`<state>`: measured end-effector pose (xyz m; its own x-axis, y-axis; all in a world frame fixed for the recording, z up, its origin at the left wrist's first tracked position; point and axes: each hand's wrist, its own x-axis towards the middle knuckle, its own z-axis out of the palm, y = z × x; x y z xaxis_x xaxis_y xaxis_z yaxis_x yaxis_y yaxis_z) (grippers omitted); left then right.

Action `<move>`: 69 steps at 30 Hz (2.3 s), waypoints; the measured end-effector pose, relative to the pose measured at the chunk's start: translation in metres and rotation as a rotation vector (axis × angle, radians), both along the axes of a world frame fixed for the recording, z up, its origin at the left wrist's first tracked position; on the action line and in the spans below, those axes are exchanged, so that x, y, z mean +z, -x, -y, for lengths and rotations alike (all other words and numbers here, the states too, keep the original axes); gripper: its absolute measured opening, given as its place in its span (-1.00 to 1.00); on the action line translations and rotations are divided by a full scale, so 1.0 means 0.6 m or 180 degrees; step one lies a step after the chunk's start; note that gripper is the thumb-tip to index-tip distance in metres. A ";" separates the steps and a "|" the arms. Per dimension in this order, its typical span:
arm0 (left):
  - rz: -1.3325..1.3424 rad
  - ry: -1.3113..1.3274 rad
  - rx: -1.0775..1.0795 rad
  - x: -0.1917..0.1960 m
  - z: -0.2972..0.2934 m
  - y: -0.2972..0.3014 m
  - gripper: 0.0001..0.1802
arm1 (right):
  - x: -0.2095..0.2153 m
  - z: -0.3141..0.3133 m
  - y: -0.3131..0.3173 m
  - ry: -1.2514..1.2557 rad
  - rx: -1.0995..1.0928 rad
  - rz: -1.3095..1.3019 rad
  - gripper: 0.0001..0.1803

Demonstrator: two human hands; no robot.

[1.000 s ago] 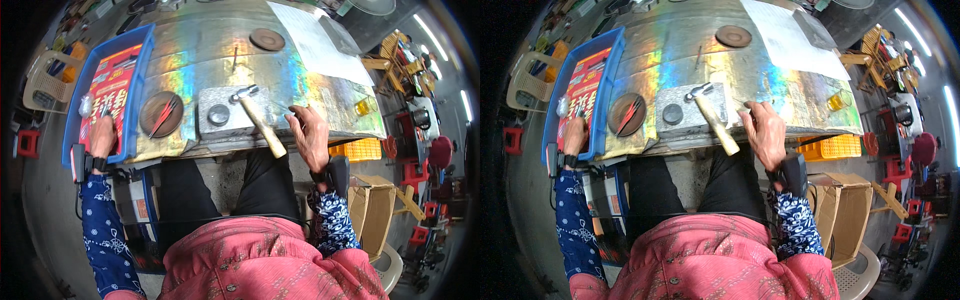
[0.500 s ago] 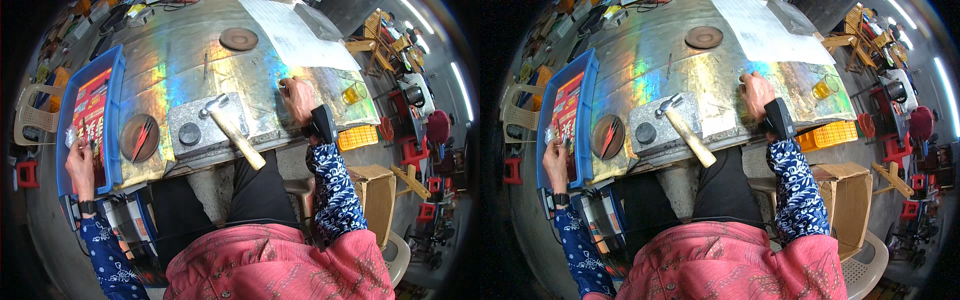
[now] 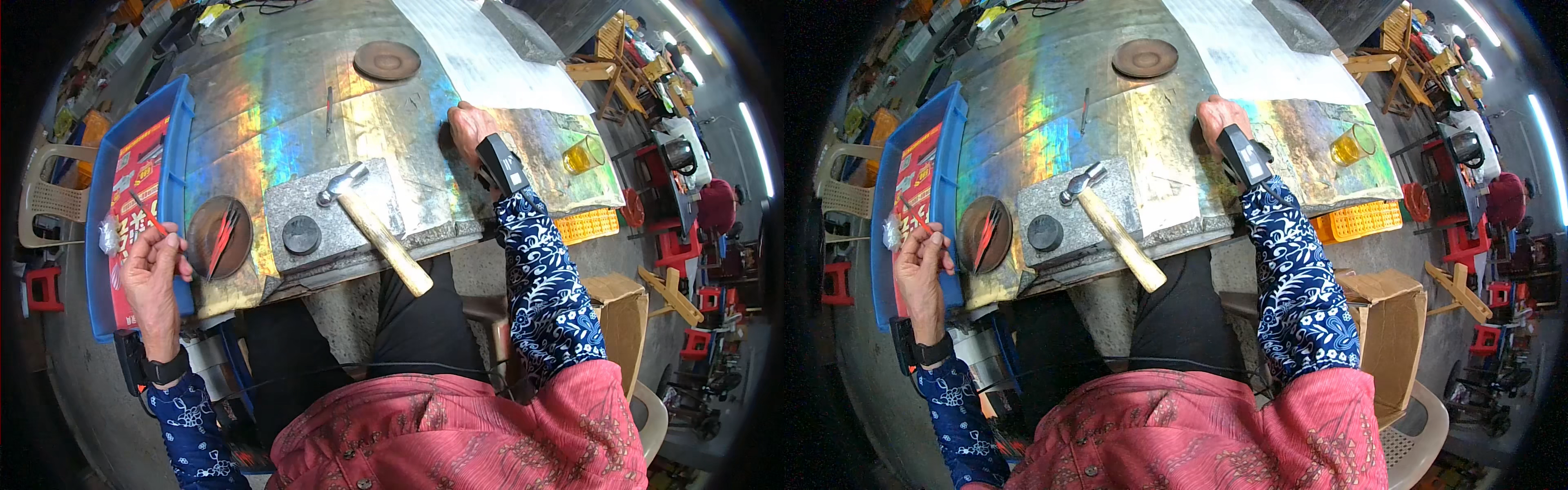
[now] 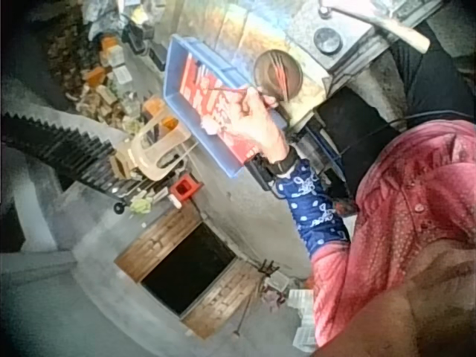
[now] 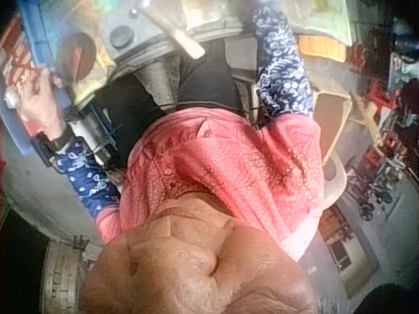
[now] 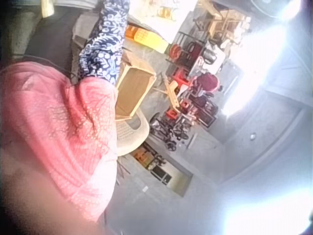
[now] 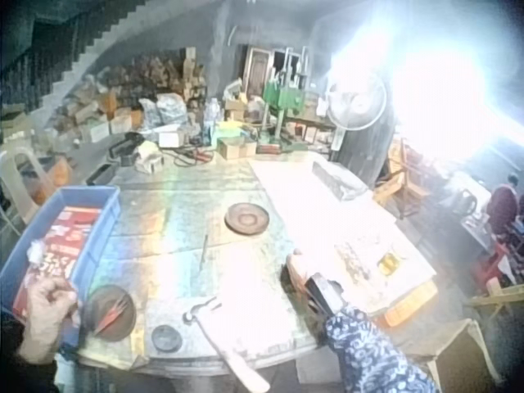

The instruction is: The person repeatedly picks up small metal rods from a tray, places them on a metal block, and strikes them with a hammer. They rotate the rods between strikes and return them to the tray after shaping.

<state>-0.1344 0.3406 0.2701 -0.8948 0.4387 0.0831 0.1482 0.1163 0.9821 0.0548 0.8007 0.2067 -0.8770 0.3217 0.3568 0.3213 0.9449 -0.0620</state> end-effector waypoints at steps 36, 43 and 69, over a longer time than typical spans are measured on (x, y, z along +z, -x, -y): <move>0.0857 -0.0671 -0.0735 0.012 -0.086 -0.135 -0.83 | 0.086 0.119 -0.077 0.2062 -0.0424 -0.0412 -0.79; 0.1204 -0.1190 -0.0834 0.009 -0.091 -0.155 -0.80 | 0.138 0.240 -0.094 0.2768 -0.0145 -0.1159 -0.91; 0.2489 -0.2287 -0.1287 0.006 -0.079 -0.216 -0.80 | 0.137 0.477 -0.096 0.3824 0.0657 -0.1503 -0.92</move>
